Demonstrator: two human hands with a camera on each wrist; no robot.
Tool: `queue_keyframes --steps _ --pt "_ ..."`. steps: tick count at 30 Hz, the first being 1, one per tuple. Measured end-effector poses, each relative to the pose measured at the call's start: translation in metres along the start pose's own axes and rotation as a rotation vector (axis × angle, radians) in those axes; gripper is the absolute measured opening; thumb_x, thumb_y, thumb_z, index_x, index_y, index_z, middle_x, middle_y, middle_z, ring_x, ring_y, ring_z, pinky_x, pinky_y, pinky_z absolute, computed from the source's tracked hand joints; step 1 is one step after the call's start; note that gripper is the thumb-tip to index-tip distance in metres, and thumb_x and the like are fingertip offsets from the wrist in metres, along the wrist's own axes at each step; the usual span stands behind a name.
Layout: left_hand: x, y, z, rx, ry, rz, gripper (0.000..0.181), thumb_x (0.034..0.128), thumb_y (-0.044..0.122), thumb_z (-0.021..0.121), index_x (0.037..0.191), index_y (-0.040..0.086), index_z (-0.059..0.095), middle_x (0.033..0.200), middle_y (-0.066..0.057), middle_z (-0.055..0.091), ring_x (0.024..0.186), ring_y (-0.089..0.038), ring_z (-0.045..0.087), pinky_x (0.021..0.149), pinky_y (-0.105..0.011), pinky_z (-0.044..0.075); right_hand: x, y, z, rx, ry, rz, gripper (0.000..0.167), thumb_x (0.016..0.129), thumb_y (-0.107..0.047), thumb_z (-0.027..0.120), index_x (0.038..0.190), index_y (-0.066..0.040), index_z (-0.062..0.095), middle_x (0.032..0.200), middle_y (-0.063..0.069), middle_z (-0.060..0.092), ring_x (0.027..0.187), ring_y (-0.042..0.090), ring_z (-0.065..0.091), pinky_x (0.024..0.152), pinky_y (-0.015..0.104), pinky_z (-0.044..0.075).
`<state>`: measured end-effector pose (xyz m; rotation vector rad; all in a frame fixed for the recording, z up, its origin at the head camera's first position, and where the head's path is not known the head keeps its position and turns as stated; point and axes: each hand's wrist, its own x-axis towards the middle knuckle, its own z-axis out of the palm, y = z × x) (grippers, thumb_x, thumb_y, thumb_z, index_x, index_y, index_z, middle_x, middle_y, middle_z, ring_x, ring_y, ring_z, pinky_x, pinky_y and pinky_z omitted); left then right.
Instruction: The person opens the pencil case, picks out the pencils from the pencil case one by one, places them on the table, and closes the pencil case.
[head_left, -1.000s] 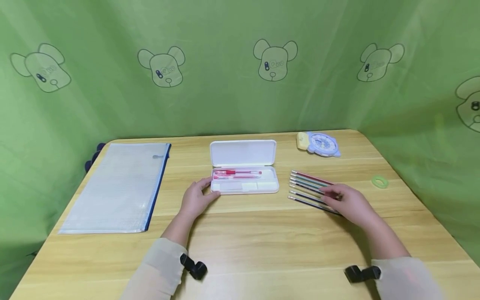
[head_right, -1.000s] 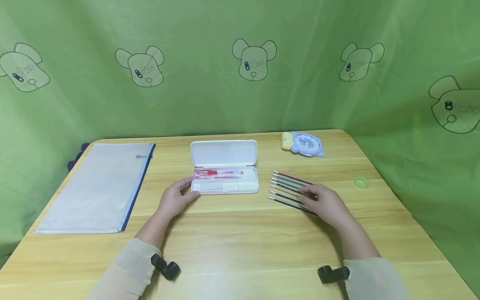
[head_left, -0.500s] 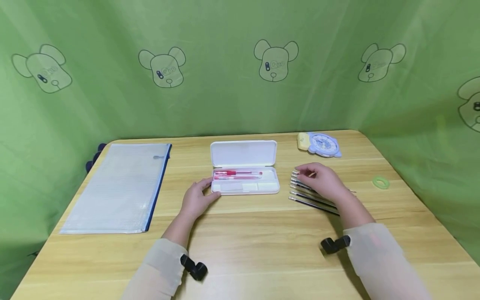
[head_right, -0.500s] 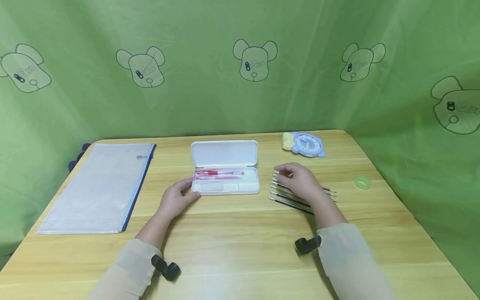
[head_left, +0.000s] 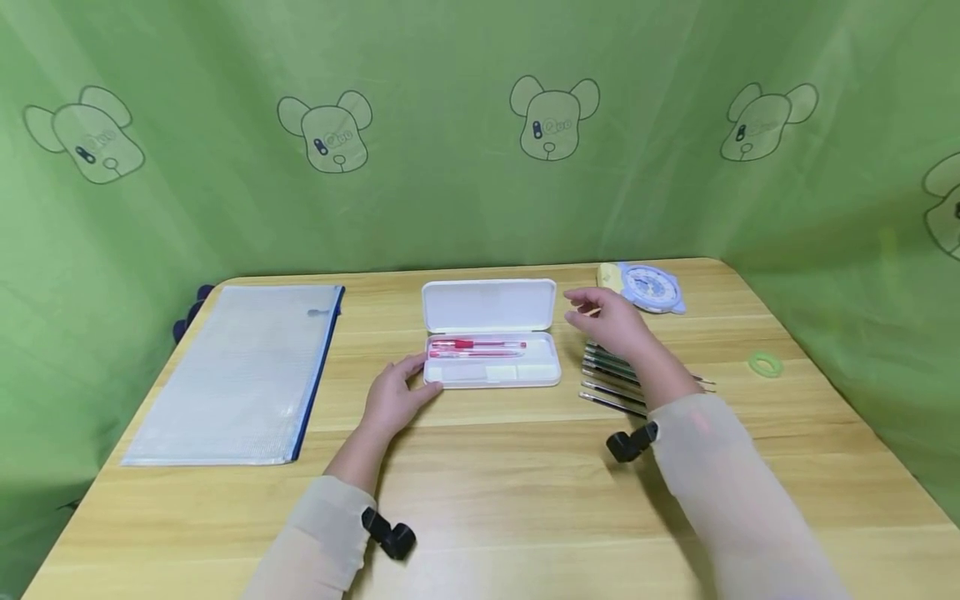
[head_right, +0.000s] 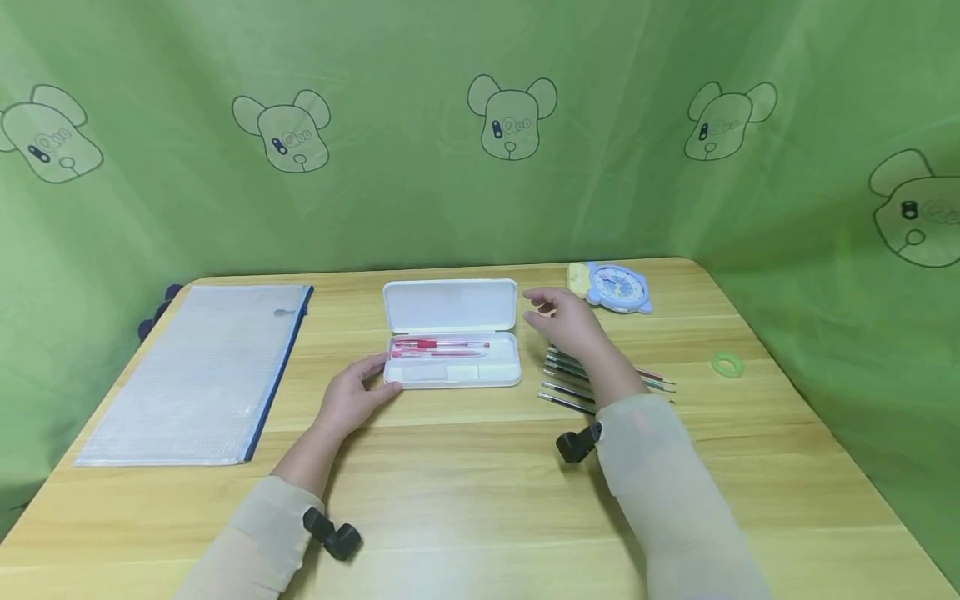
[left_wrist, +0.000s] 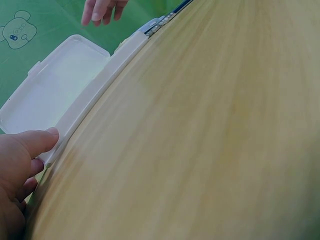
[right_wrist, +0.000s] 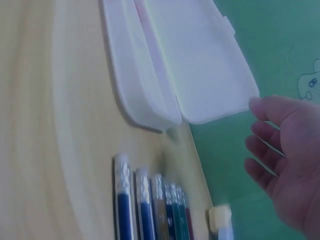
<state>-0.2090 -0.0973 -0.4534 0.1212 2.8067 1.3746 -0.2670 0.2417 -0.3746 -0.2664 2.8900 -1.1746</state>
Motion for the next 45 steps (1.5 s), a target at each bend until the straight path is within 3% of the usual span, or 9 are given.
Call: queue_keyframes --steps 9,17,31,39,45 --pt "-0.001 0.003 -0.001 -0.009 -0.004 -0.006 0.058 0.0887 0.03 0.072 0.14 0.01 0.054 0.142 -0.009 0.057 0.14 -0.029 0.044 0.127 -0.045 0.016 0.022 -0.008 0.009 0.004 0.024 0.005 0.052 0.096 -0.021 0.061 0.144 -0.008 0.047 0.141 0.02 0.051 0.123 0.037 0.053 0.101 0.052 0.05" --pt "0.0 0.002 -0.001 0.002 -0.006 -0.003 0.058 0.0886 0.031 0.072 0.14 0.01 0.054 0.142 -0.009 0.057 0.14 -0.03 0.044 0.126 -0.045 0.017 0.026 -0.009 0.011 0.022 0.007 0.005 0.053 0.096 -0.021 0.061 0.144 -0.007 0.046 0.141 0.019 0.05 0.124 0.037 0.053 0.103 0.052 0.049" --pt "0.0 0.0 0.0 -0.002 -0.006 0.002 0.059 0.0887 0.032 0.072 0.14 0.01 0.054 0.144 -0.009 0.055 0.141 -0.029 0.043 0.127 -0.044 0.016 -0.015 -0.003 0.024 0.227 0.049 0.026 0.048 0.094 -0.019 0.065 0.139 -0.008 0.051 0.137 0.018 0.056 0.124 0.035 0.057 0.108 0.047 0.048" --pt "-0.002 0.002 -0.002 -0.047 -0.002 -0.021 0.06 0.0912 0.039 0.068 0.141 0.01 0.052 0.145 -0.009 0.054 0.143 -0.031 0.039 0.125 -0.047 0.021 -0.038 0.007 0.039 0.237 0.08 0.024 0.041 0.093 -0.028 0.067 0.127 -0.005 0.061 0.125 0.017 0.065 0.116 0.031 0.062 0.1 0.041 0.054" --pt "-0.004 0.005 -0.002 -0.083 0.011 -0.04 0.066 0.0937 0.048 0.06 0.143 0.006 0.049 0.142 -0.01 0.057 0.142 -0.032 0.04 0.123 -0.049 0.027 -0.048 0.012 0.048 0.262 0.084 0.031 0.039 0.094 -0.032 0.065 0.119 -0.003 0.064 0.133 0.016 0.061 0.124 0.032 0.058 0.108 0.045 0.048"
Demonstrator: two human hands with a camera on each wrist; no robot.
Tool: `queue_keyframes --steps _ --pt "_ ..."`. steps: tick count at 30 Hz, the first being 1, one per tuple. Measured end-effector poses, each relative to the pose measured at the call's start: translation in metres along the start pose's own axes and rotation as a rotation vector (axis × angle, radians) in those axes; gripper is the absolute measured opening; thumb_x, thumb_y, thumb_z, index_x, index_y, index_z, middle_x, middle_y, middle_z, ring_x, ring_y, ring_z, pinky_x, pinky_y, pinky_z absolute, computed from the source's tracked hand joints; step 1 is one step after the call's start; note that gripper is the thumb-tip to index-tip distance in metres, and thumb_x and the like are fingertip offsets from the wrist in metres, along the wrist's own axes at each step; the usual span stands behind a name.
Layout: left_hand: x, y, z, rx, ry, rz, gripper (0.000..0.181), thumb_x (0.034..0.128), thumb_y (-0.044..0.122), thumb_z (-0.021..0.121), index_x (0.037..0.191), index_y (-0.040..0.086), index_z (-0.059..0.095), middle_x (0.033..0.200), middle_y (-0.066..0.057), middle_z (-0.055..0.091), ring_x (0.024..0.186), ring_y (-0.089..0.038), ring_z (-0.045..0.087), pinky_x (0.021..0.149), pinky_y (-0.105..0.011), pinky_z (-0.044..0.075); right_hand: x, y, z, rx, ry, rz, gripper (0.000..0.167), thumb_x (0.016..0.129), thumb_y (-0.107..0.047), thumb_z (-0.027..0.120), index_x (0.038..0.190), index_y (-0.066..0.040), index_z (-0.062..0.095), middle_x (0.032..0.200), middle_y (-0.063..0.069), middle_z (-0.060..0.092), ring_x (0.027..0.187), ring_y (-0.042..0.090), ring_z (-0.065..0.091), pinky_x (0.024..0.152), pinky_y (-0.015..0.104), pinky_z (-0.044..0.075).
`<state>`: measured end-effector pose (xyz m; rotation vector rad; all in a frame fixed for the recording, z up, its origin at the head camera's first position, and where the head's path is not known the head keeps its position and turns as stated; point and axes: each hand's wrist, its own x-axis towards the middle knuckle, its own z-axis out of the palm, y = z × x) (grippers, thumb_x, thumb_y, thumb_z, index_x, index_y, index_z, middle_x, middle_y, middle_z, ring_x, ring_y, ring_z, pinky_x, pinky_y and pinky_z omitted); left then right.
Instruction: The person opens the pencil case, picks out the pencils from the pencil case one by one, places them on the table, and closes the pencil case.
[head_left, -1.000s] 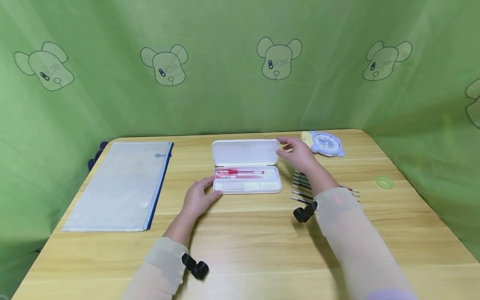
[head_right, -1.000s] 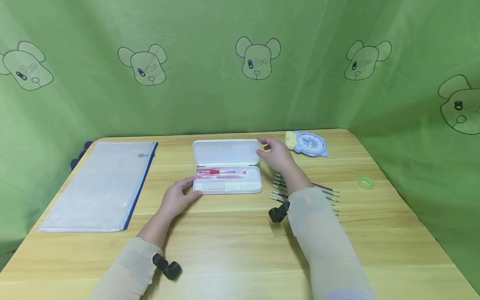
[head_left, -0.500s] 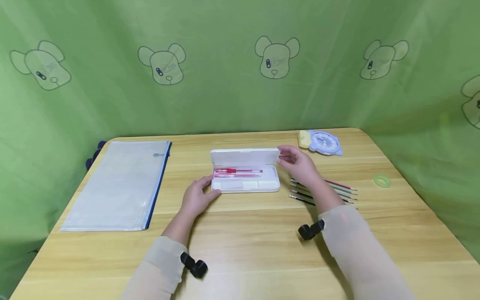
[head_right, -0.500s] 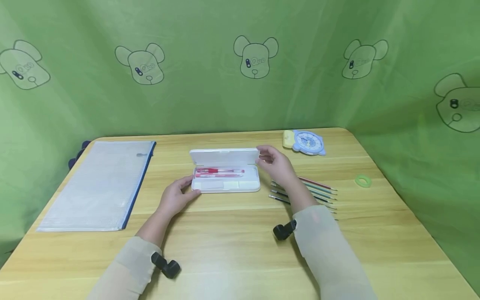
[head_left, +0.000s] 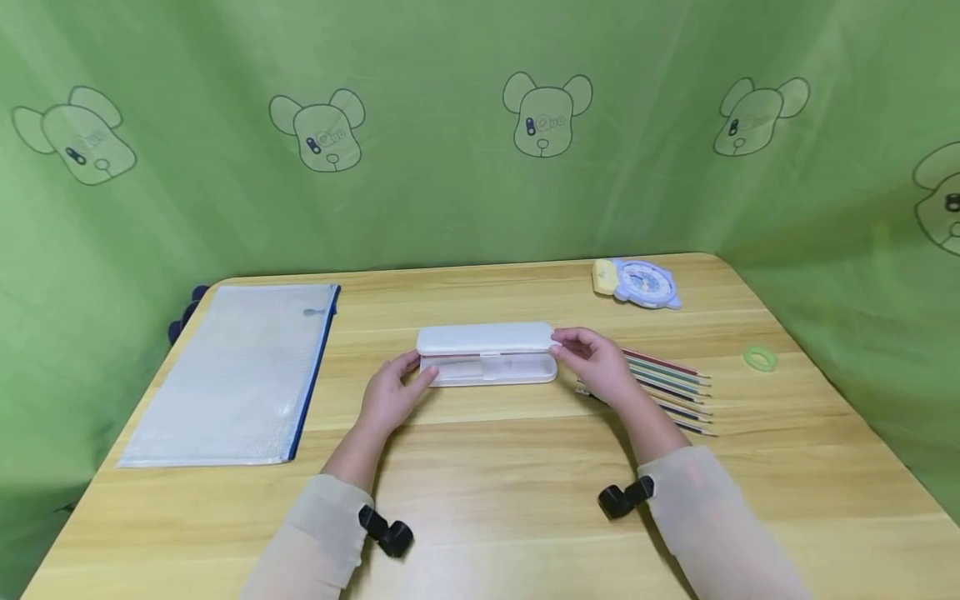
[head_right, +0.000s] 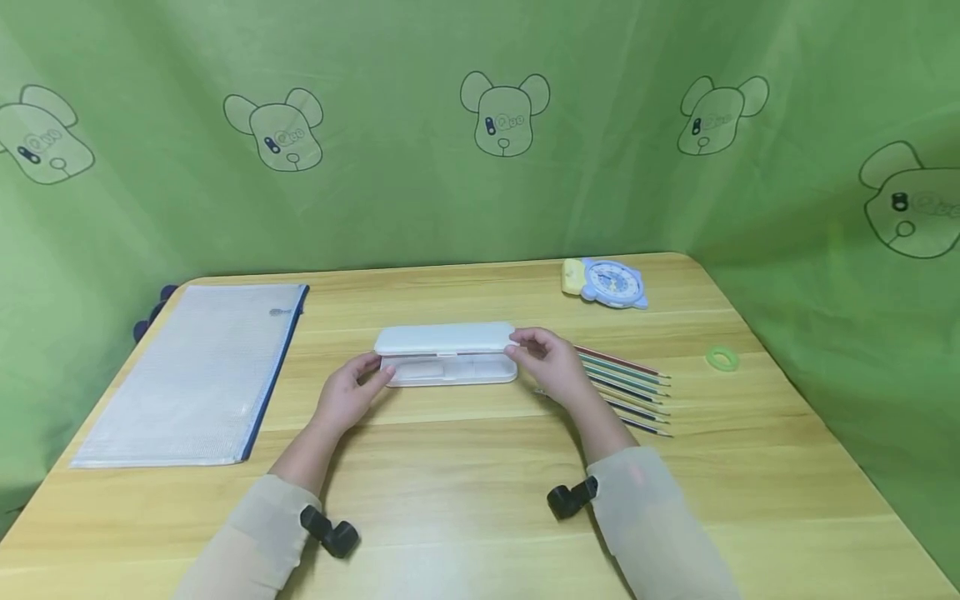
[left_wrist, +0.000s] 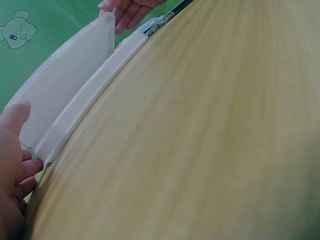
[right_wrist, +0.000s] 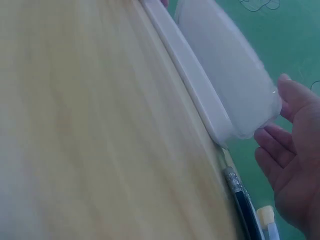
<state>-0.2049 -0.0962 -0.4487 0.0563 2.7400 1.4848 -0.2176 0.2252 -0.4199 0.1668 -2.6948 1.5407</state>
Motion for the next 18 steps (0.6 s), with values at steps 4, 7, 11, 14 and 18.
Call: queue_keyframes --steps 4,7,11,14,18 --pt "-0.001 -0.0001 -0.0005 -0.034 0.001 -0.004 0.068 0.0942 0.051 0.058 0.144 0.005 0.047 0.141 -0.011 0.058 0.141 -0.031 0.042 0.121 -0.049 0.029 -0.002 0.0032 0.0028 0.016 -0.01 0.007 0.033 0.094 -0.025 0.067 0.115 0.0 0.064 0.137 0.018 0.058 0.126 0.034 0.056 0.11 0.045 0.047" --pt "-0.0013 -0.0013 -0.0004 -0.051 0.005 0.007 0.066 0.0957 0.05 0.056 0.146 0.007 0.045 0.141 -0.012 0.058 0.139 -0.031 0.045 0.121 -0.05 0.03 -0.0026 0.0043 0.0043 0.002 -0.03 0.007 0.03 0.093 -0.019 0.068 0.113 0.002 0.062 0.136 0.021 0.058 0.124 0.036 0.057 0.109 0.046 0.048" --pt "-0.0015 -0.0028 -0.0003 -0.058 0.015 0.028 0.064 0.0966 0.047 0.056 0.148 0.011 0.043 0.141 -0.013 0.057 0.135 -0.03 0.05 0.12 -0.049 0.032 -0.0039 0.0036 0.0048 -0.036 -0.063 0.014 0.034 0.092 -0.017 0.067 0.119 0.002 0.061 0.137 0.021 0.057 0.126 0.037 0.056 0.109 0.047 0.047" --pt "-0.0016 -0.0035 -0.0001 -0.053 0.021 0.038 0.063 0.0962 0.045 0.057 0.148 0.012 0.043 0.141 -0.013 0.057 0.135 -0.03 0.05 0.12 -0.049 0.032 -0.0052 0.0032 0.0044 -0.08 -0.084 0.032 0.045 0.093 -0.022 0.066 0.131 0.0 0.058 0.14 0.02 0.056 0.127 0.036 0.055 0.109 0.047 0.047" --pt "-0.001 -0.0035 0.0005 -0.033 0.026 0.041 0.061 0.0952 0.044 0.059 0.146 0.013 0.046 0.139 -0.011 0.059 0.136 -0.031 0.048 0.12 -0.05 0.032 -0.0057 0.004 0.0034 -0.107 -0.117 0.05 0.054 0.094 -0.026 0.065 0.14 -0.001 0.051 0.143 0.02 0.053 0.129 0.036 0.054 0.109 0.046 0.047"
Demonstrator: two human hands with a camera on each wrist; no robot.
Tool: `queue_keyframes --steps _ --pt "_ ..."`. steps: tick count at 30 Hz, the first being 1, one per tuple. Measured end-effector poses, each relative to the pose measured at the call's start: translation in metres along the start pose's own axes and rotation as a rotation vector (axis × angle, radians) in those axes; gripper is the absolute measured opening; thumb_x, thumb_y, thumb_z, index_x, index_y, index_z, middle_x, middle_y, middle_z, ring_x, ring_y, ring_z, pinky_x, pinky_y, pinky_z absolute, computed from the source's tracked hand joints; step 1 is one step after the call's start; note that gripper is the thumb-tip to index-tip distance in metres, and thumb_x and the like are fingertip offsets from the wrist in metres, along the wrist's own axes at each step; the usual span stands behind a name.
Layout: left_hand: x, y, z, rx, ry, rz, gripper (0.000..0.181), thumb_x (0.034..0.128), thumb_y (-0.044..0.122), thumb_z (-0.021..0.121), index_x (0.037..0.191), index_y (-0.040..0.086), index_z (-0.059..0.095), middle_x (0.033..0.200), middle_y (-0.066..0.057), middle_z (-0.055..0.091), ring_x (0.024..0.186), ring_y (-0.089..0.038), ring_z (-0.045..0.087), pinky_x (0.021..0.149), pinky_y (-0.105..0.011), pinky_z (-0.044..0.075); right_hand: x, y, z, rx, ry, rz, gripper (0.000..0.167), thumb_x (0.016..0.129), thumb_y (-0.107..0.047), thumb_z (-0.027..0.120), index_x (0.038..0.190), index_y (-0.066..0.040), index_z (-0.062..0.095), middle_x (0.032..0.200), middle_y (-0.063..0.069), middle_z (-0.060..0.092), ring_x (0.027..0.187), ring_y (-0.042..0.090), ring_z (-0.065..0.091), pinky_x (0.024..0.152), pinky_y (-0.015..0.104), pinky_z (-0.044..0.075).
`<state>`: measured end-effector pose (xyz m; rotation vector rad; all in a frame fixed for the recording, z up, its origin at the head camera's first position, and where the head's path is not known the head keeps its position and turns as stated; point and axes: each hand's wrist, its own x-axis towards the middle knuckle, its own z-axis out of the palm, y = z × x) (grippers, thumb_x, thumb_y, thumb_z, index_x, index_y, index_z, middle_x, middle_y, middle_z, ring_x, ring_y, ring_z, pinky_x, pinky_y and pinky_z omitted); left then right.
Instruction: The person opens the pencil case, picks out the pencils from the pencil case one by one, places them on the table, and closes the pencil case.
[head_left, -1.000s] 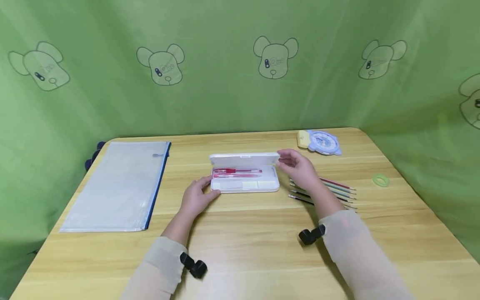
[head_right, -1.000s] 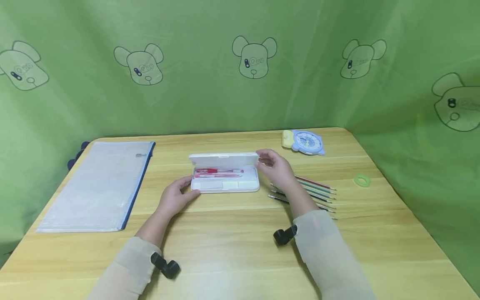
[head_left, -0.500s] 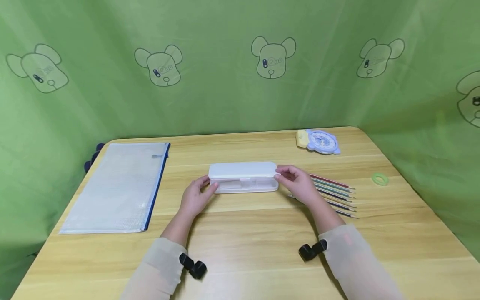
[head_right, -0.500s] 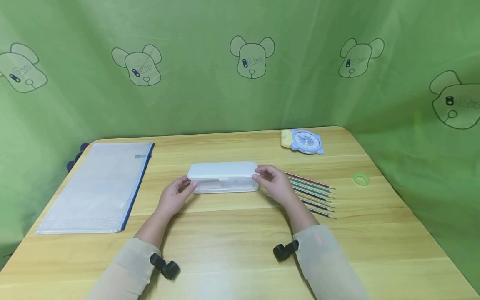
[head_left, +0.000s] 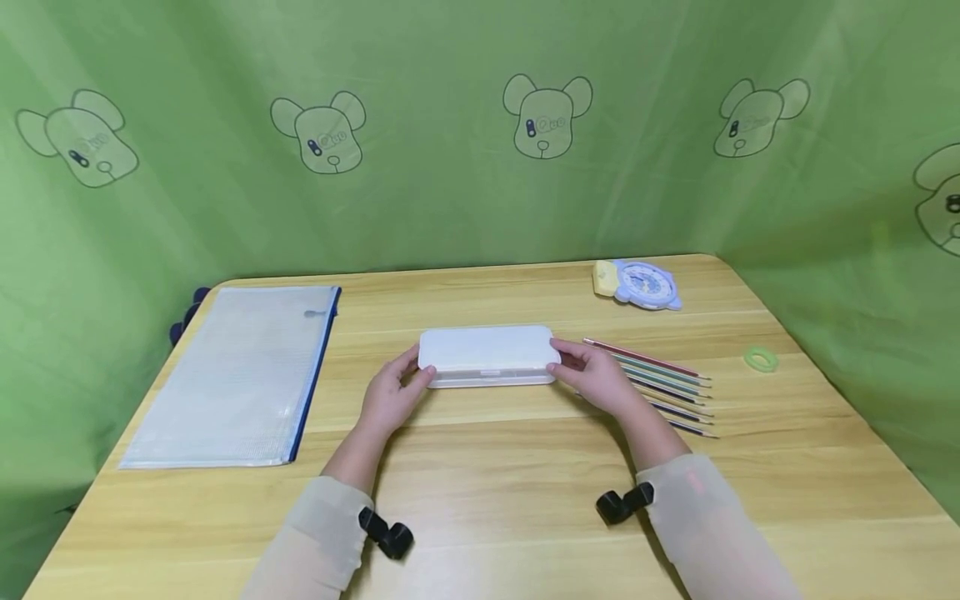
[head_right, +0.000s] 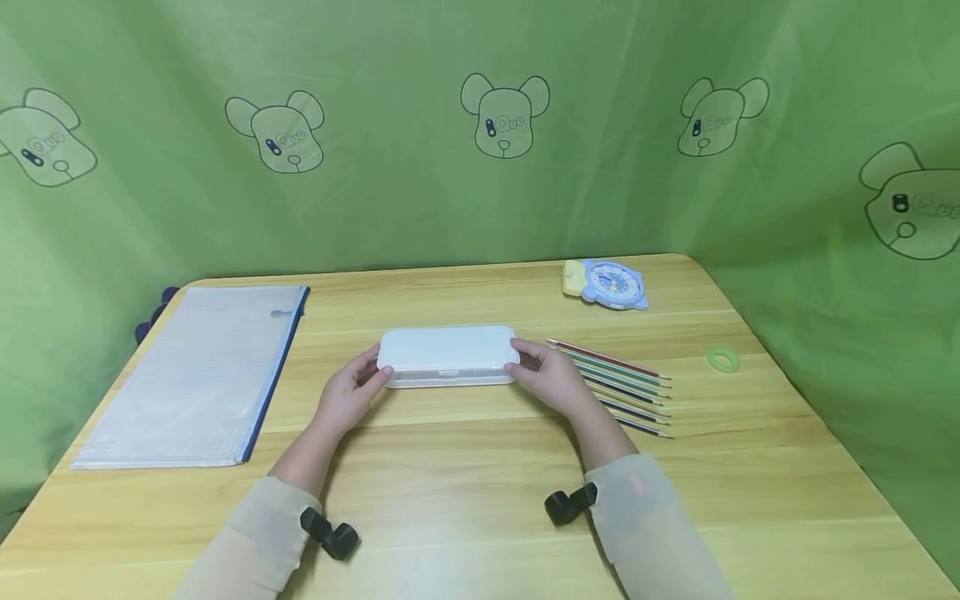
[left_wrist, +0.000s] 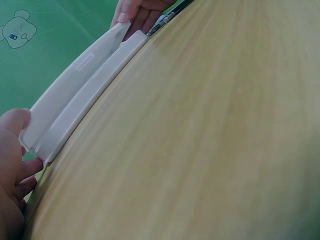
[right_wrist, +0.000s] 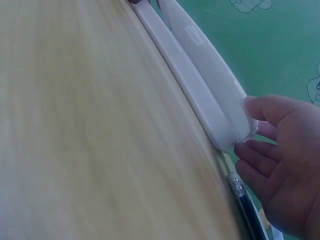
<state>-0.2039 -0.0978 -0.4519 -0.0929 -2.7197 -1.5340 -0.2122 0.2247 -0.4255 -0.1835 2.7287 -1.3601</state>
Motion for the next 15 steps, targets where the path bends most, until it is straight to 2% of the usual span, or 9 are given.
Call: queue_keyframes --steps 6,13,15 --pt "0.0006 0.0011 0.0008 0.021 0.003 0.006 0.061 0.0924 0.036 0.064 0.144 0.009 0.048 0.138 -0.01 0.06 0.136 -0.031 0.048 0.119 -0.049 0.034 0.0011 0.0026 0.0001 -0.017 -0.047 0.036 0.057 0.094 -0.026 0.066 0.143 -0.001 0.048 0.145 0.019 0.051 0.131 0.035 0.053 0.109 0.045 0.047" --pt "0.0002 0.0032 -0.0011 0.028 -0.014 -0.004 0.061 0.0918 0.032 0.066 0.144 0.006 0.048 0.141 -0.011 0.057 0.141 -0.03 0.043 0.126 -0.045 0.017 0.0018 0.0036 0.0014 -0.047 -0.051 0.028 0.056 0.093 -0.023 0.067 0.141 -0.001 0.049 0.143 0.019 0.053 0.129 0.034 0.055 0.109 0.044 0.047" --pt "0.0003 0.0038 -0.0018 0.026 -0.017 -0.006 0.061 0.0918 0.032 0.066 0.143 0.006 0.048 0.141 -0.012 0.057 0.141 -0.03 0.043 0.127 -0.043 0.016 0.0022 0.0035 0.0013 -0.053 -0.048 0.024 0.056 0.093 -0.023 0.067 0.141 0.0 0.05 0.142 0.019 0.054 0.128 0.034 0.056 0.108 0.045 0.047"
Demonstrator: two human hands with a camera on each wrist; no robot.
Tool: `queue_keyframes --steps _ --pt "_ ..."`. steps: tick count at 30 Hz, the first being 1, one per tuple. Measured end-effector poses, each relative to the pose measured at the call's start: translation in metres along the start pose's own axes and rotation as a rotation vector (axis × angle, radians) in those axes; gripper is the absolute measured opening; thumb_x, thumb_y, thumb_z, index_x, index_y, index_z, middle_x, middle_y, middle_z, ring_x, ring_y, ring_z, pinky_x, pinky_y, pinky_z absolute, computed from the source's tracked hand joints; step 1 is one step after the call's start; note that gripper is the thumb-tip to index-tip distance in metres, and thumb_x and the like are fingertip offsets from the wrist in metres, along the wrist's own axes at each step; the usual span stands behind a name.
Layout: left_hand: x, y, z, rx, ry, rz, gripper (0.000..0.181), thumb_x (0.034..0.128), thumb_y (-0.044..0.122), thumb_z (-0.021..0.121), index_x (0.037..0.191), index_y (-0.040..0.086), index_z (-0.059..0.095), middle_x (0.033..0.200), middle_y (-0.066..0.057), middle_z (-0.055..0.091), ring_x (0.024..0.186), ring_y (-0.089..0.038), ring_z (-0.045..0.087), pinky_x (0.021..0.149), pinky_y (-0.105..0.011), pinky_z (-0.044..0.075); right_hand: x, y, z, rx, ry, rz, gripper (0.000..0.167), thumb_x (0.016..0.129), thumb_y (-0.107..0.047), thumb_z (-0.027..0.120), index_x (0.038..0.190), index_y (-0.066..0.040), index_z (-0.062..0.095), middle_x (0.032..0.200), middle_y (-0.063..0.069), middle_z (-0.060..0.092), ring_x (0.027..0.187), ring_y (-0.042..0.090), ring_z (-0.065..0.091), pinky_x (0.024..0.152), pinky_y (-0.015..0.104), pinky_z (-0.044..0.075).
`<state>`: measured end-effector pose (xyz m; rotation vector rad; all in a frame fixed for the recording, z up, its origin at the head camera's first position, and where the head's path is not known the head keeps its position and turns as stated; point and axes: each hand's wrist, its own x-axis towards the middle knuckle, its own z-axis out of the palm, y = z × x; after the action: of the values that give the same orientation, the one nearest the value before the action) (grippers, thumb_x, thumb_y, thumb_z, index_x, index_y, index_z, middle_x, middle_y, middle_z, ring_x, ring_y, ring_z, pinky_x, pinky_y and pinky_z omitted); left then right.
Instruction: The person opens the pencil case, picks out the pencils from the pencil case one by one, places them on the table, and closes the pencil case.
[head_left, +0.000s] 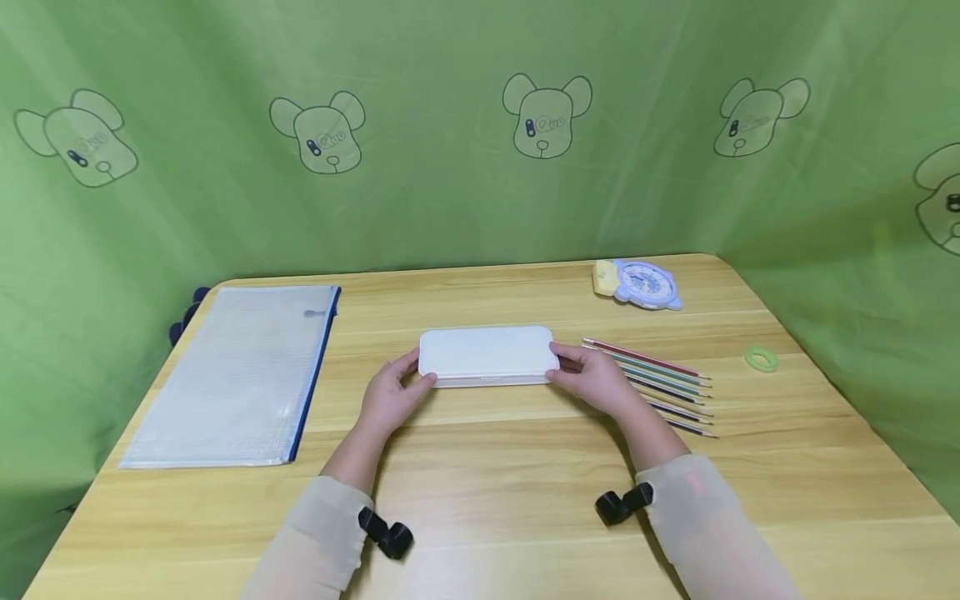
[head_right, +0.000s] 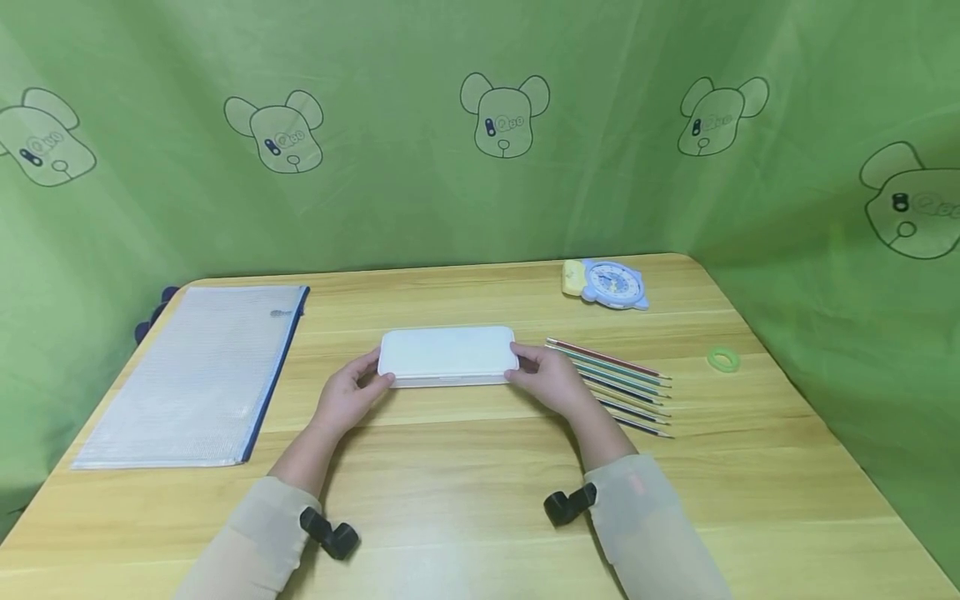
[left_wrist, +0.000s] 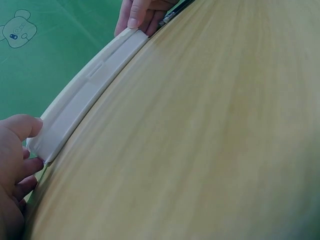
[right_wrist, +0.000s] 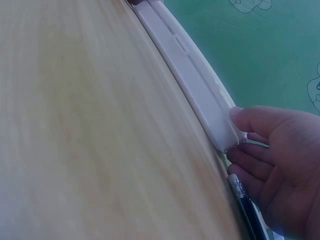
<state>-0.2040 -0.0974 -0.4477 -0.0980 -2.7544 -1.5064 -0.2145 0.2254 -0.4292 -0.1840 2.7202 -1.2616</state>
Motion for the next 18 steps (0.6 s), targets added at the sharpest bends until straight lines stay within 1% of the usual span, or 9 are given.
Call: queue_keyframes --steps 18 --pt "0.0008 -0.0008 -0.0012 0.006 -0.013 0.003 0.061 0.0909 0.031 0.068 0.142 0.003 0.049 0.142 -0.012 0.056 0.141 -0.03 0.042 0.126 -0.046 0.016 0.0022 0.0016 -0.0006 -0.014 -0.008 0.013 0.054 0.092 -0.021 0.068 0.139 -0.001 0.052 0.141 0.02 0.055 0.127 0.035 0.057 0.107 0.044 0.049"
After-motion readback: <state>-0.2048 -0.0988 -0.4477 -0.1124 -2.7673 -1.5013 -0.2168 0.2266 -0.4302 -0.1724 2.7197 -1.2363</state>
